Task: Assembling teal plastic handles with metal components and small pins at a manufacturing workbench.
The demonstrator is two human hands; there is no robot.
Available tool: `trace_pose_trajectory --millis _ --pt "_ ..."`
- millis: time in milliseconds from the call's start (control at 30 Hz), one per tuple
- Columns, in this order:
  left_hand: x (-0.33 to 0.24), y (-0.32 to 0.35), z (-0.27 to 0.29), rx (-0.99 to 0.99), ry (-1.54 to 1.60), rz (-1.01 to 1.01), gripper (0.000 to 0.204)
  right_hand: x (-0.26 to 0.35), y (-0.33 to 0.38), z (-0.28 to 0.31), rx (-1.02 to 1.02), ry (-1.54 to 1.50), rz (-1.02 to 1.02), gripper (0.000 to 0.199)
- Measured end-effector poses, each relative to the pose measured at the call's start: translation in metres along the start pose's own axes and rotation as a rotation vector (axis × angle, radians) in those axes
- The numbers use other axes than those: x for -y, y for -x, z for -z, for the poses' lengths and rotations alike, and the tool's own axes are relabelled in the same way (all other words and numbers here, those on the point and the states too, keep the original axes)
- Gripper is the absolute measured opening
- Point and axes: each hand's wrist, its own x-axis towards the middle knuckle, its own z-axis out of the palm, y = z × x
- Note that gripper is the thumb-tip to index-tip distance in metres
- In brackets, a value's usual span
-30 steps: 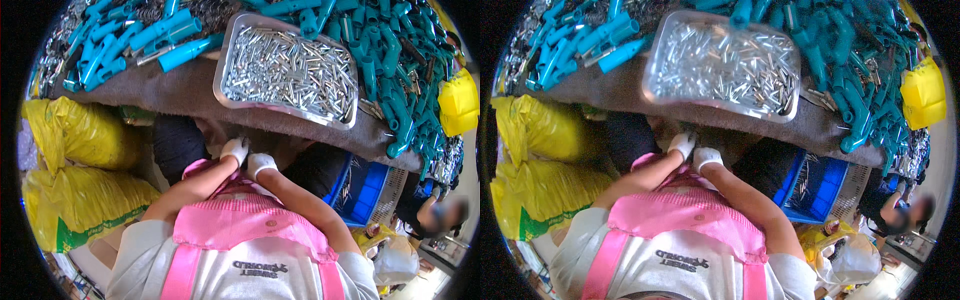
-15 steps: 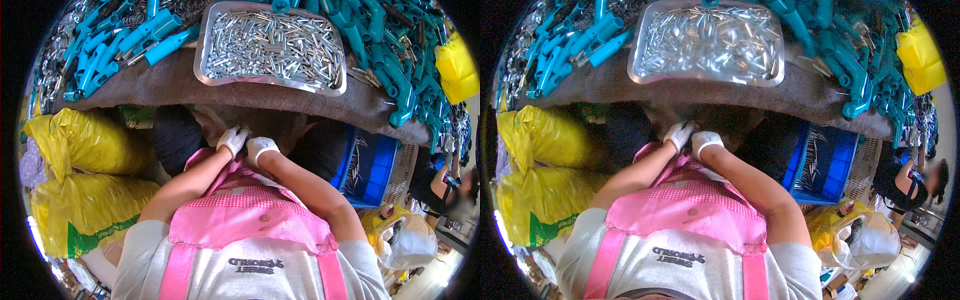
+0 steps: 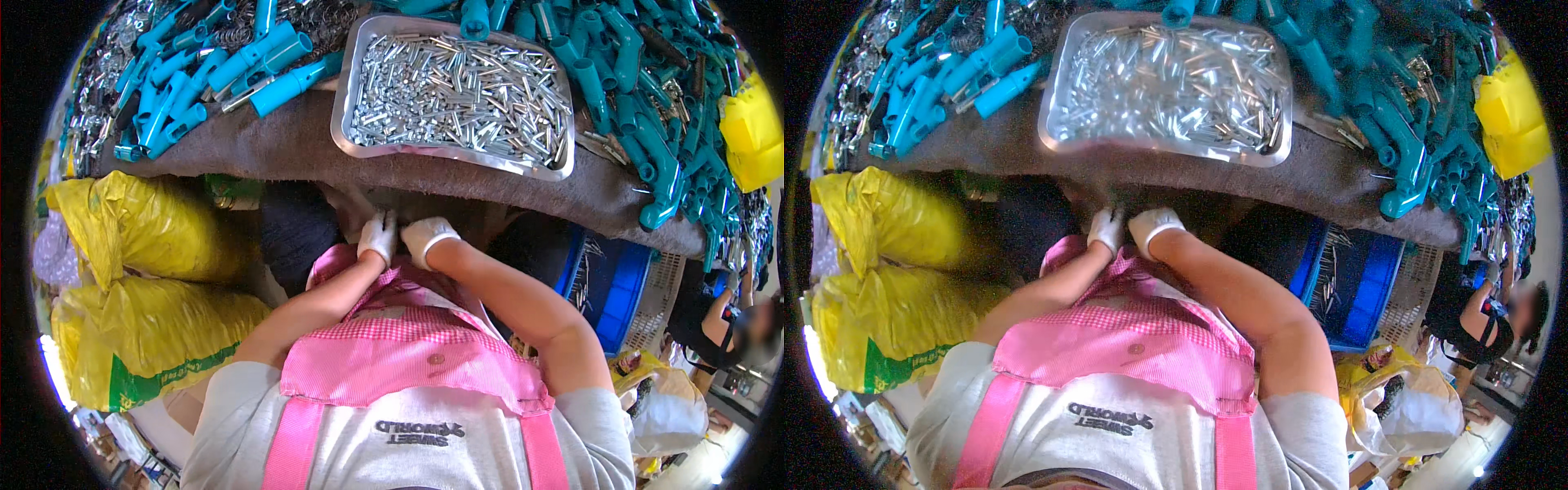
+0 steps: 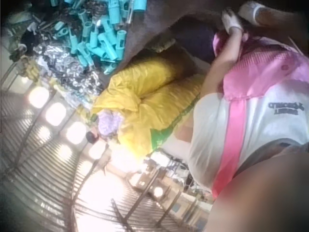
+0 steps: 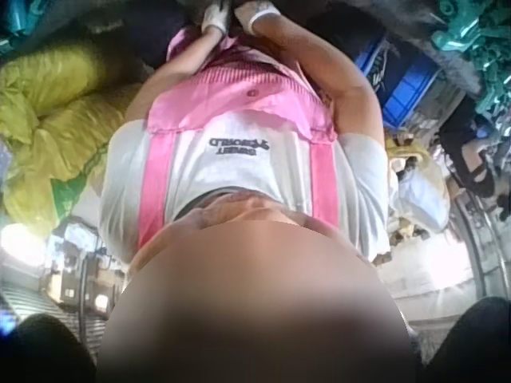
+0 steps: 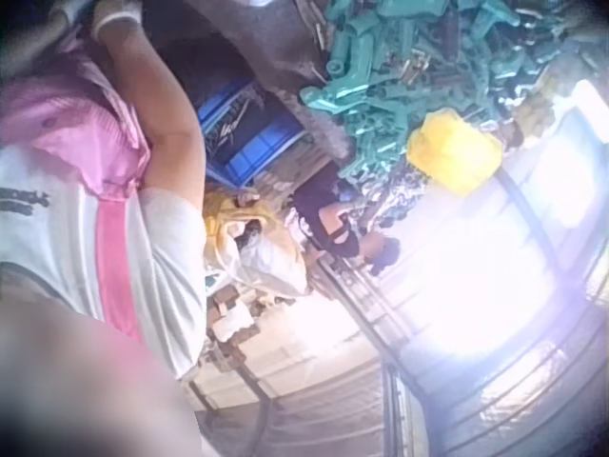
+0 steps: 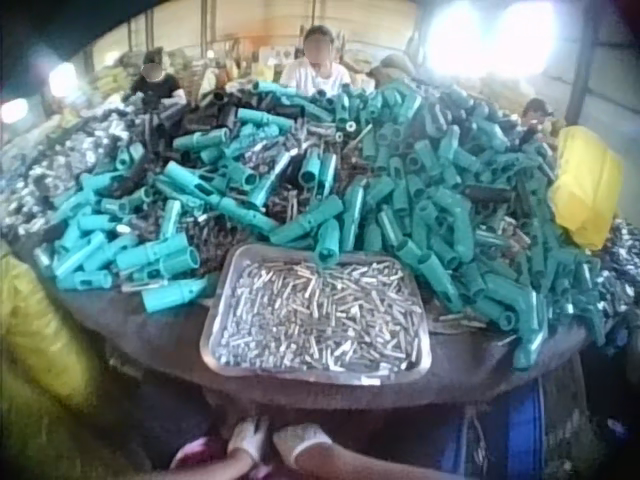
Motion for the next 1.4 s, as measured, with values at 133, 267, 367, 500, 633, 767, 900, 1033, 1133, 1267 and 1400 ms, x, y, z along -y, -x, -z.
trace_pose_trajectory --millis 133,267,367,500,633,767,900,1033,1133,1267,1400 --pt "0.009 0.001 -0.023 -0.151 0.141 0.041 0.046 -0.009 -0.020 -0.013 0.028 0.020 0.017 0.021" --pt "0.038 -0.011 -0.044 -0.062 -0.037 0.036 0.046 -0.012 -0.037 -0.045 -0.058 -0.079 -0.048 0.021" --pt "0.031 -0.026 -0.036 0.080 -0.076 0.004 0.047 -0.009 -0.031 -0.039 -0.060 -0.138 -0.098 0.022" --pt "0.001 -0.016 -0.002 0.141 -0.061 -0.116 0.047 0.003 -0.007 -0.026 -0.026 -0.237 -0.135 0.025" --pt "0.017 -0.028 -0.023 0.149 -0.192 -0.067 0.044 0.006 -0.033 -0.074 -0.064 -0.400 -0.288 0.030" --pt "0.007 -0.012 -0.013 0.083 -0.161 -0.079 0.042 0.017 0.017 -0.041 -0.184 -0.344 -0.176 0.033" --pt "-0.008 -0.013 -0.013 0.102 -0.113 -0.032 0.038 0.001 -0.016 -0.069 -0.124 -0.358 -0.234 0.028" --pt "-0.001 -0.001 -0.008 0.045 -0.107 -0.067 0.041 -0.001 0.006 -0.028 -0.067 -0.231 -0.105 0.029" --pt "0.025 -0.018 -0.027 0.021 -0.058 -0.026 0.044 -0.007 -0.032 -0.051 -0.080 -0.190 -0.121 0.026" --pt "-0.011 -0.002 0.011 0.027 0.081 0.004 0.042 -0.014 -0.014 -0.005 -0.012 -0.028 0.035 0.028" --pt "0.017 0.004 -0.023 -0.104 0.149 0.031 0.042 -0.009 -0.017 0.001 0.050 0.048 0.111 0.026"
